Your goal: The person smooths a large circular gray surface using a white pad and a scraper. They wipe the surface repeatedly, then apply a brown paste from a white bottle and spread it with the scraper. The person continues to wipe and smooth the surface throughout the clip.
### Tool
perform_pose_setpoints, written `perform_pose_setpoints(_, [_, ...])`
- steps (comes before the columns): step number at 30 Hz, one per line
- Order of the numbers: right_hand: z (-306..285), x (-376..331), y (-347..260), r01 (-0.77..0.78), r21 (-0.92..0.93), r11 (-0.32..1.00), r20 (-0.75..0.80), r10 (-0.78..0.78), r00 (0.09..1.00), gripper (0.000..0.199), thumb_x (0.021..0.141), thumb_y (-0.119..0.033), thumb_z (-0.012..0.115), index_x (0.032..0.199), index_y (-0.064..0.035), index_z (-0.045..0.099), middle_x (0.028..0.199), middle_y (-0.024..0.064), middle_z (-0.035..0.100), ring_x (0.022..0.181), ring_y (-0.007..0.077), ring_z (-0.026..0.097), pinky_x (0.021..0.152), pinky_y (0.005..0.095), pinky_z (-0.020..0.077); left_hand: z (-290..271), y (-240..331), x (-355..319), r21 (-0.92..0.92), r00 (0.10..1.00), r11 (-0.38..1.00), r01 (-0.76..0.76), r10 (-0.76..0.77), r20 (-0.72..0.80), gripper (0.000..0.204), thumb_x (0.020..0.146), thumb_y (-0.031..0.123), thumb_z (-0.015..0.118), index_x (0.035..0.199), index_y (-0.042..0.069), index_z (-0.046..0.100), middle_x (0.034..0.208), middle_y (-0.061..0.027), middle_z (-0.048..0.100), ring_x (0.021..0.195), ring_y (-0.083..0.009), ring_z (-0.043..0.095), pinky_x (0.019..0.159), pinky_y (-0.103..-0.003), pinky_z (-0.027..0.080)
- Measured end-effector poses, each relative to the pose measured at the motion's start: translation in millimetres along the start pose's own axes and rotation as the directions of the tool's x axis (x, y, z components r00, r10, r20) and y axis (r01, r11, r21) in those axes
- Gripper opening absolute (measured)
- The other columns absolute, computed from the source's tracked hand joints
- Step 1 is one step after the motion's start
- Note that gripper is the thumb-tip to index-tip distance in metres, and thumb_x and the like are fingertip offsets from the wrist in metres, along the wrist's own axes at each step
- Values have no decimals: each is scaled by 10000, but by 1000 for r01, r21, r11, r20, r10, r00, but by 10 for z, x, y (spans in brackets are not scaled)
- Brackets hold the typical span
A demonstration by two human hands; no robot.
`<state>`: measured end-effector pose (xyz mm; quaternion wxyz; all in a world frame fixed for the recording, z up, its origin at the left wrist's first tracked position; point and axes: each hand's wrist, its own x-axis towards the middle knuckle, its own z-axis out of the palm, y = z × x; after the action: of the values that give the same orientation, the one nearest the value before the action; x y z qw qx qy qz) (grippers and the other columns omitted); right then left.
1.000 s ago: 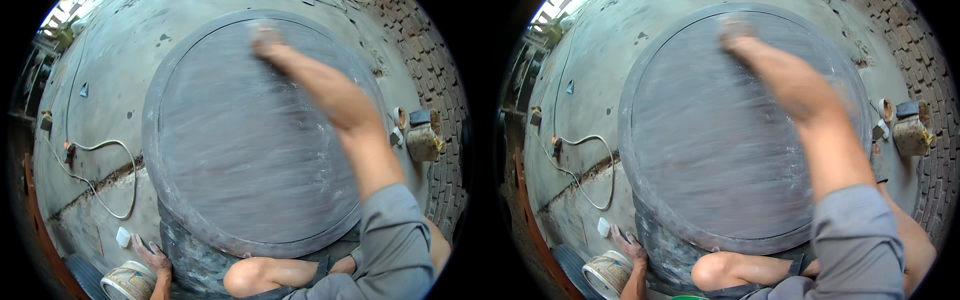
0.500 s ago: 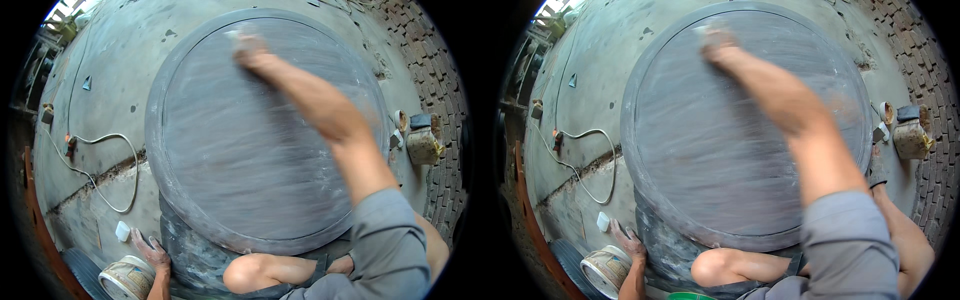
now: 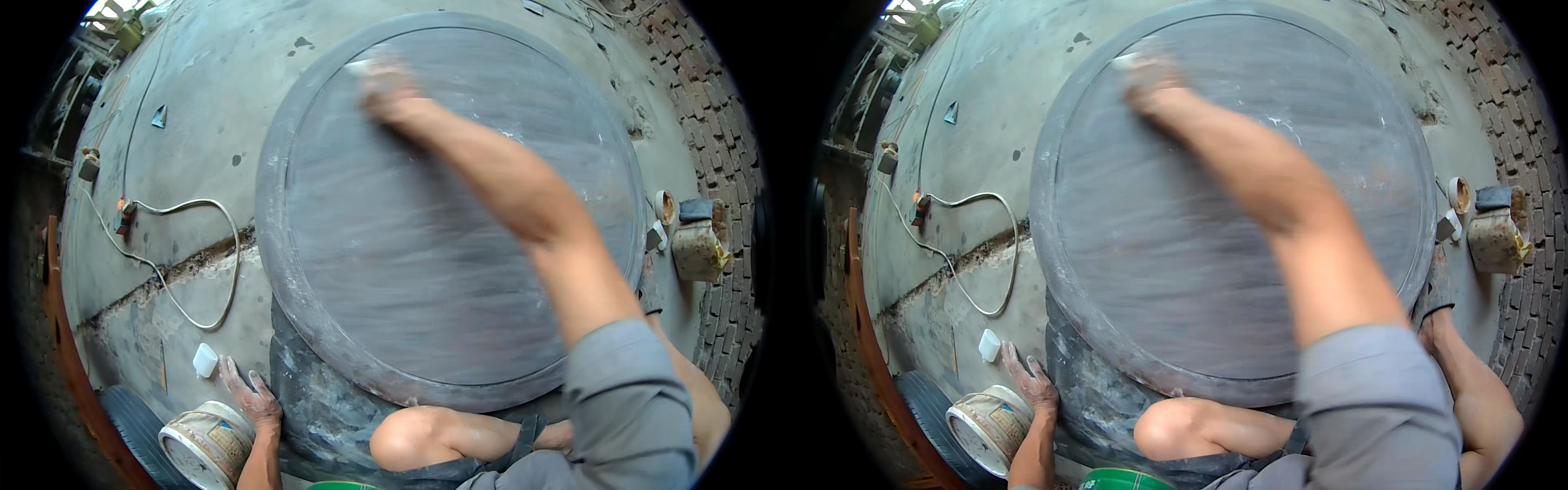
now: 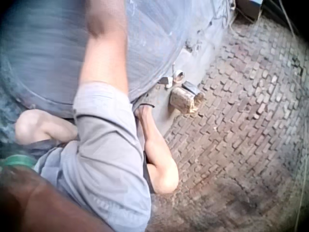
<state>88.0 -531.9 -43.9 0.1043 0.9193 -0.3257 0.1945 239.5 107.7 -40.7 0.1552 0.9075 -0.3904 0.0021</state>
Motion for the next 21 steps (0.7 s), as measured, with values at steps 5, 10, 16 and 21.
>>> perform_pose_setpoints(5, [-187,-46,89,13,183,983,252,-59,966,297,954,-53,446,1201,57,570,1072,258,649,970,411,657,817,481,555,-165,-54,-93,10,999,999,41,-41,-18,626,1073,373,438,1522,-61,402,1624,-258,350,1528,-421,294,1271,-519,194])
perform_pose_setpoints(10, [-495,-751,1660,25,-221,975,-100,-48,994,315,1015,-101,408,1179,9,654,951,204,695,873,341,701,762,418,602,-115,-21,-77,35,999,999,39,-38,-12,584,1076,316,437,1533,-44,395,1634,-238,343,1537,-399,284,1274,-495,193])
perform_pose_setpoints(16, [-50,157,-594,-122,91,988,130,109,985,598,989,-320,374,1448,36,518,1588,302,396,1520,412,328,1278,496,220,97,81,36,2,999,999,-50,50,6,588,1080,320,427,1533,-53,389,1638,-233,339,1539,-394,281,1275,-493,189])
perform_pose_setpoints(21, [-554,-257,184,-187,279,942,396,64,916,270,990,-191,431,1065,-64,658,1085,292,688,1034,381,688,865,527,553,-310,-160,-215,62,997,996,71,-68,-48,589,1079,334,422,1526,-49,403,1629,-244,353,1530,-413,299,1270,-509,200])
